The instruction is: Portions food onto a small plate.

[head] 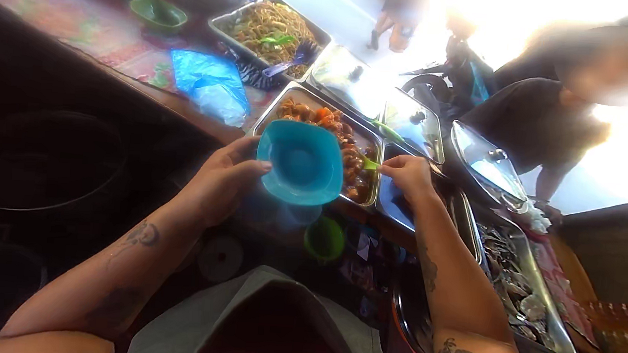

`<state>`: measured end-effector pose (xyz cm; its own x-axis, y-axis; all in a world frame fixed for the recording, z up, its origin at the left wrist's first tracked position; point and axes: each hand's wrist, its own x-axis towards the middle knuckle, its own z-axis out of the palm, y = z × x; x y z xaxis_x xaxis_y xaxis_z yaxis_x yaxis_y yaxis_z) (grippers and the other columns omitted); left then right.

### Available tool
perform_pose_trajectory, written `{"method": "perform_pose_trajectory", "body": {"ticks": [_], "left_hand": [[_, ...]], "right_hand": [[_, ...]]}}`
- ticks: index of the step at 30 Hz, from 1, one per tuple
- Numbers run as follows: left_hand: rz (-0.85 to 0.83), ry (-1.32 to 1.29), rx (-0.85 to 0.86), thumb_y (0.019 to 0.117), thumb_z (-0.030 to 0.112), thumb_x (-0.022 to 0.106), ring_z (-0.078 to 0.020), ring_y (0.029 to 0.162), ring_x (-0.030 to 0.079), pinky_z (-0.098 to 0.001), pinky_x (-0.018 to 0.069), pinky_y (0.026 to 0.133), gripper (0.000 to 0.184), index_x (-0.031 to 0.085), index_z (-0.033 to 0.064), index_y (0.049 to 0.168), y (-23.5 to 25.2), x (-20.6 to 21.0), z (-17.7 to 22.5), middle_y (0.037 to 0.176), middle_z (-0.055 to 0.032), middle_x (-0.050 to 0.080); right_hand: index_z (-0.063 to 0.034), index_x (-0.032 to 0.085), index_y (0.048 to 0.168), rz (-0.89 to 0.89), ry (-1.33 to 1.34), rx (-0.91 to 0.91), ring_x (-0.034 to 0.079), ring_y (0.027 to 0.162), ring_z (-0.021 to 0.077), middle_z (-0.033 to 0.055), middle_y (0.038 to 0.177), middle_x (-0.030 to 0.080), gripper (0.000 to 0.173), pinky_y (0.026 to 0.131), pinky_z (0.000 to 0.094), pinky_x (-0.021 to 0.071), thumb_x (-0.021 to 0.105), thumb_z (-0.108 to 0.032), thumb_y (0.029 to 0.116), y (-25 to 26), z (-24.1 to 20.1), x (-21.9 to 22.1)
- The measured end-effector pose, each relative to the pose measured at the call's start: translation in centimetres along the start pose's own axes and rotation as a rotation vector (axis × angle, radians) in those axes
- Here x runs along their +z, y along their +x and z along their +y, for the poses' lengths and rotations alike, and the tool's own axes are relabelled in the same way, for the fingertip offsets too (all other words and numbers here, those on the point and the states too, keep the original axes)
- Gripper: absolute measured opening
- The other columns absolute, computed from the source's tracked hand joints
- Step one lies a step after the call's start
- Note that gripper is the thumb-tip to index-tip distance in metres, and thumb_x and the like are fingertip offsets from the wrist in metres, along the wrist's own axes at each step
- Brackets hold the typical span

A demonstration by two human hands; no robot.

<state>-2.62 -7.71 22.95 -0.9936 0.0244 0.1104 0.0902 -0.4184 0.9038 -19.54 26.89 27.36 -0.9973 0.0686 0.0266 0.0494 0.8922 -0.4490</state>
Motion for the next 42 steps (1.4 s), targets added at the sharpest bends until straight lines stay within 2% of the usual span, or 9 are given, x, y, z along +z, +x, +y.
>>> {"method": "perform_pose_trajectory", "body": {"ticks": [2, 5, 11, 17, 23, 27, 29, 31, 42], "left_hand": [[0.007, -0.002, 0.031, 0.0946, 0.009, 0.052, -0.0111, 0.089, 0.072, -0.0273, 0.062, 0.075, 0.04, 0.055, 0.0109, 0.134, 1.1, 0.3, 0.6, 0.11, -0.0048, 0.071], [0.013, -0.01, 0.065, 0.0941, 0.008, 0.054, -0.0132, 0.092, 0.072, -0.0284, 0.0624, 0.078, 0.041, 0.053, 0.0095, 0.135, 2.4, 0.6, 1.3, 0.113, -0.0063, 0.069], [0.05, 0.014, 0.063, 0.0965, 0.006, 0.054, -0.0132, 0.091, 0.071, -0.0281, 0.0619, 0.079, 0.041, 0.049, 0.0114, 0.137, 4.2, 1.4, 1.4, 0.112, -0.0054, 0.067], [0.067, 0.017, 0.007, 0.0984, 0.004, 0.057, -0.0162, 0.095, 0.071, -0.0311, 0.0622, 0.082, 0.045, 0.044, 0.01, 0.141, 5.1, 1.6, 0.8, 0.113, -0.0075, 0.066], [0.065, 0.027, -0.01, 0.0981, 0.004, 0.058, -0.0156, 0.095, 0.071, -0.0299, 0.0622, 0.081, 0.047, 0.043, 0.0092, 0.143, 5.2, 1.7, 0.8, 0.113, -0.0074, 0.065], [0.047, 0.02, -0.025, 0.0997, 0.004, 0.058, -0.0171, 0.095, 0.071, -0.0308, 0.0621, 0.082, 0.045, 0.044, 0.0078, 0.142, 5.3, 1.3, 0.7, 0.115, -0.0092, 0.066], [0.043, 0.026, -0.033, 0.0998, 0.004, 0.058, -0.0159, 0.094, 0.071, -0.0302, 0.0617, 0.082, 0.044, 0.044, 0.008, 0.141, 5.5, 1.3, 0.7, 0.114, -0.0085, 0.066], [0.049, 0.03, -0.049, 0.1006, 0.004, 0.058, -0.0143, 0.092, 0.071, -0.0295, 0.0616, 0.081, 0.042, 0.044, 0.0075, 0.14, 5.7, 1.6, 0.8, 0.113, -0.0076, 0.066], [0.028, 0.038, -0.094, 0.1018, 0.005, 0.06, -0.0174, 0.095, 0.071, -0.0318, 0.0615, 0.084, 0.044, 0.042, 0.0035, 0.142, 8.3, 3.3, -1.0, 0.116, -0.0128, 0.064]], "right_hand": [[-0.0079, 0.078, 0.103, 0.079, -0.204, -0.154, 0.069, 0.098, 0.041, 0.0189, 0.101, 0.074, 0.021, 0.086, 0.0685, 0.0497, 0.079, -0.026, 0.0918, -1.1, -1.6, -1.6], [-0.0034, 0.077, 0.104, 0.189, -0.437, -0.303, 0.067, 0.106, 0.0454, 0.0233, 0.106, 0.073, 0.017, 0.091, 0.0682, 0.0488, 0.073, -0.016, 0.0936, -2.6, -3.7, -3.5], [-0.0008, 0.075, 0.097, 0.111, -0.6, -0.15, 0.068, 0.096, 0.048, 0.0269, 0.095, 0.071, 0.019, 0.077, 0.0674, 0.0502, 0.07, -0.019, 0.0956, -5.5, -8.1, -5.4], [-0.0046, 0.076, 0.098, -0.074, -0.709, -0.069, 0.068, 0.104, 0.0439, 0.0229, 0.103, 0.072, 0.022, 0.082, 0.0665, 0.0516, 0.07, -0.026, 0.0959, -4.3, -9.5, -3.8], [-0.0055, 0.078, 0.101, -0.018, -0.18, -0.044, 0.068, 0.093, 0.039, 0.0197, 0.096, 0.073, 0.024, 0.084, 0.0651, 0.0502, 0.077, -0.029, 0.0946, -2.1, -3.5, -0.9], [-0.0043, 0.077, 0.099, 0.042, 0.249, 0.112, 0.063, 0.076, 0.0185, 0.0104, 0.087, 0.072, 0.021, 0.074, 0.0411, 0.0517, 0.085, -0.02, 0.0869, -1.6, 0.4, 0.5], [-0.0046, 0.077, 0.095, 0.075, 0.373, 0.161, 0.057, 0.064, 0.0087, 0.0048, 0.08, 0.071, 0.016, 0.062, 0.0278, 0.0472, 0.085, -0.014, 0.0861, -1.9, 1.1, 0.5], [-0.0037, 0.076, 0.095, 0.082, 0.44, 0.183, 0.05, 0.057, 0.0042, 0.0016, 0.074, 0.067, 0.013, 0.054, 0.0216, 0.0397, 0.083, -0.011, 0.087, -2.2, 1.5, 0.3], [-0.006, 0.076, 0.094, 0.152, 0.548, 0.037, 0.045, 0.049, 0.0012, -0.0023, 0.07, 0.066, 0.009, 0.045, 0.0173, 0.0355, 0.082, -0.011, 0.0875, -3.1, -1.1, -3.3]]}}
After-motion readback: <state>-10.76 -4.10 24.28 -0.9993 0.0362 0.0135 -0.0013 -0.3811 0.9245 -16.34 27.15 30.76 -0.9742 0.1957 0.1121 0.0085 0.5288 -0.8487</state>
